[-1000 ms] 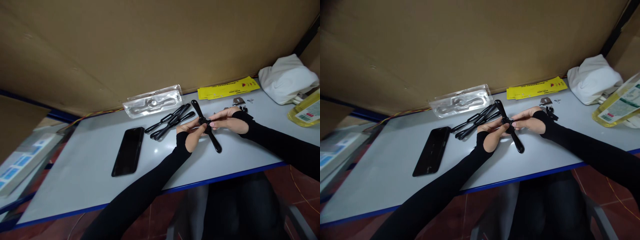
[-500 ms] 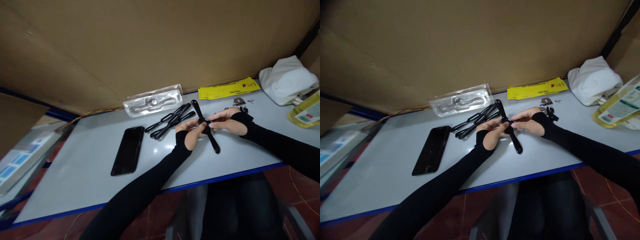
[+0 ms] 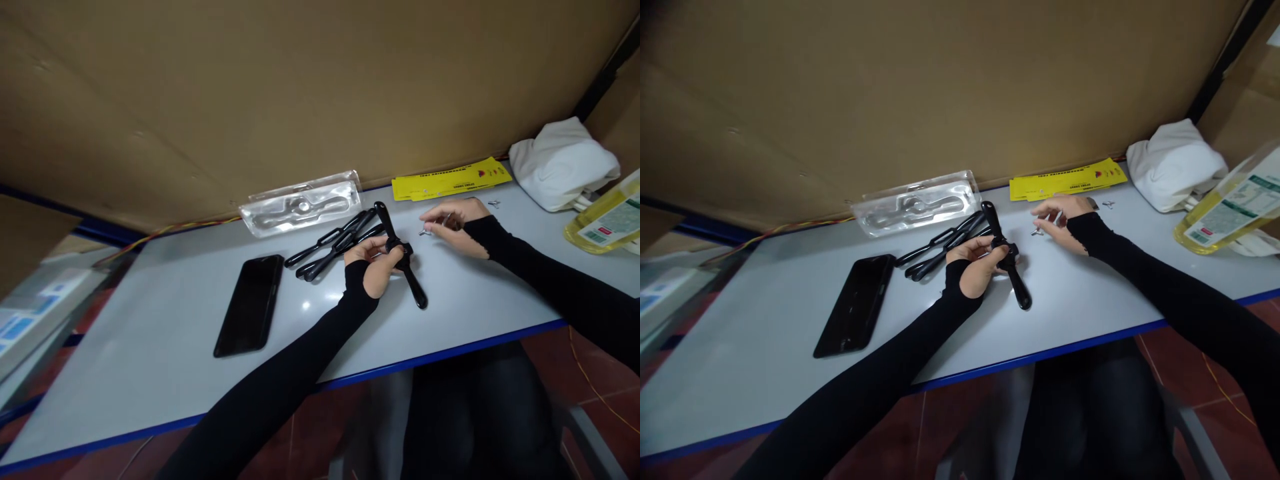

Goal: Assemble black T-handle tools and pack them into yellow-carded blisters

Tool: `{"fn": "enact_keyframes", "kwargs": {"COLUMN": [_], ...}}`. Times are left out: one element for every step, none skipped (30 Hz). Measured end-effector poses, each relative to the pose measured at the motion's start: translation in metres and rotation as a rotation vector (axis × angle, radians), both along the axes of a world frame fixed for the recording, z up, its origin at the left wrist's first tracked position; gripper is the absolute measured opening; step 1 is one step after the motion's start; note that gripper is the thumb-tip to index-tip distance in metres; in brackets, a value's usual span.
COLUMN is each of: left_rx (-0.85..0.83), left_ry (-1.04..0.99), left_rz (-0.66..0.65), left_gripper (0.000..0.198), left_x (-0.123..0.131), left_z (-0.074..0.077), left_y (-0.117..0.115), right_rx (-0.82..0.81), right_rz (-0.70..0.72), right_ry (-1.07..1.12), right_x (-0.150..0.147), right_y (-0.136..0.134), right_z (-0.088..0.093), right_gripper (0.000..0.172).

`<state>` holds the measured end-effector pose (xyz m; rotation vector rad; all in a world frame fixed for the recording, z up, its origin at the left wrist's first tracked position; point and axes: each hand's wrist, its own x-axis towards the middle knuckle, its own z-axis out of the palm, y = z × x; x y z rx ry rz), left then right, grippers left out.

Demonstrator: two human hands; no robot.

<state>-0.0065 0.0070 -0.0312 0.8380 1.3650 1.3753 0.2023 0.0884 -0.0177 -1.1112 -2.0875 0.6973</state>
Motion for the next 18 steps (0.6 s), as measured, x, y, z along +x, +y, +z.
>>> {"fn": "enact_keyframes", "kwargs": {"left_rx": [-0.004, -0.005, -0.007, -0.009, -0.011, -0.015, -0.017, -0.017, -0.013, -0.005, 0.002, 0.006, 0.006, 0.004, 0.003, 0.003, 0.005, 0.007], "left_ry": [0.008, 0.013, 0.014, 0.012, 0.007, 0.001, -0.005, -0.009, -0.012, -0.011, -0.008, -0.004, 0.001, 0.004, 0.007, 0.009, 0.010, 0.009], "left_rz": [-0.006, -0.014, -0.025, -0.035, -0.043, -0.050, -0.056, -0.060, -0.060, -0.058, -0.057, -0.057, -0.059, -0.062, -0.065, -0.068, -0.068, -0.065], "left_gripper": [0.042, 0.042, 0.042, 0.042, 0.042, 0.042, 0.042, 0.042, 0.042, 0.042, 0.042, 0.043, 0.043, 0.044, 0.045, 0.045, 0.045, 0.045], "left_x": [-0.001, -0.002, -0.002, -0.003, -0.003, -0.003, -0.003, -0.002, -0.002, -0.001, -0.001, -0.001, -0.001, 0.000, 0.000, 0.000, 0.000, 0.000], "left_z": [-0.001, -0.002, -0.003, -0.004, -0.005, -0.005, -0.005, -0.005, -0.005, -0.005, -0.004, -0.004, -0.004, -0.003, -0.003, -0.003, -0.003, -0.002], "left_y": [0.001, 0.002, 0.003, 0.004, 0.004, 0.005, 0.006, 0.006, 0.006, 0.006, 0.006, 0.005, 0.005, 0.005, 0.005, 0.005, 0.004, 0.004], "right_rx": [0.042, 0.076, 0.104, 0.133, 0.162, 0.191, 0.218, 0.239, 0.252, 0.258, 0.259, 0.258, 0.254, 0.248, 0.238, 0.222, 0.204, 0.186], "right_rz": [-0.017, -0.014, 0.009, 0.048, 0.093, 0.138, 0.182, 0.220, 0.252, 0.271, 0.275, 0.272, 0.269, 0.269, 0.272, 0.279, 0.281, 0.271], "right_ry": [-0.034, -0.071, -0.112, -0.157, -0.197, -0.231, -0.258, -0.279, -0.295, -0.306, -0.311, -0.312, -0.313, -0.313, -0.312, -0.309, -0.303, -0.290], "right_x": [0.003, 0.006, 0.008, 0.010, 0.011, 0.012, 0.012, 0.013, 0.014, 0.014, 0.015, 0.015, 0.015, 0.015, 0.015, 0.014, 0.013, 0.013], "right_y": [0.005, 0.009, 0.012, 0.016, 0.019, 0.022, 0.026, 0.029, 0.032, 0.035, 0.037, 0.039, 0.040, 0.040, 0.039, 0.038, 0.036, 0.034], "right_z": [0.001, 0.001, 0.001, 0.000, -0.002, -0.005, -0.008, -0.012, -0.015, -0.017, -0.018, -0.017, -0.016, -0.014, -0.012, -0.010, -0.008, -0.007], "right_gripper": [0.027, 0.029, 0.030, 0.030, 0.029, 0.027, 0.025, 0.023, 0.022, 0.021, 0.020, 0.019, 0.017, 0.016, 0.014, 0.012, 0.011, 0.011]}}
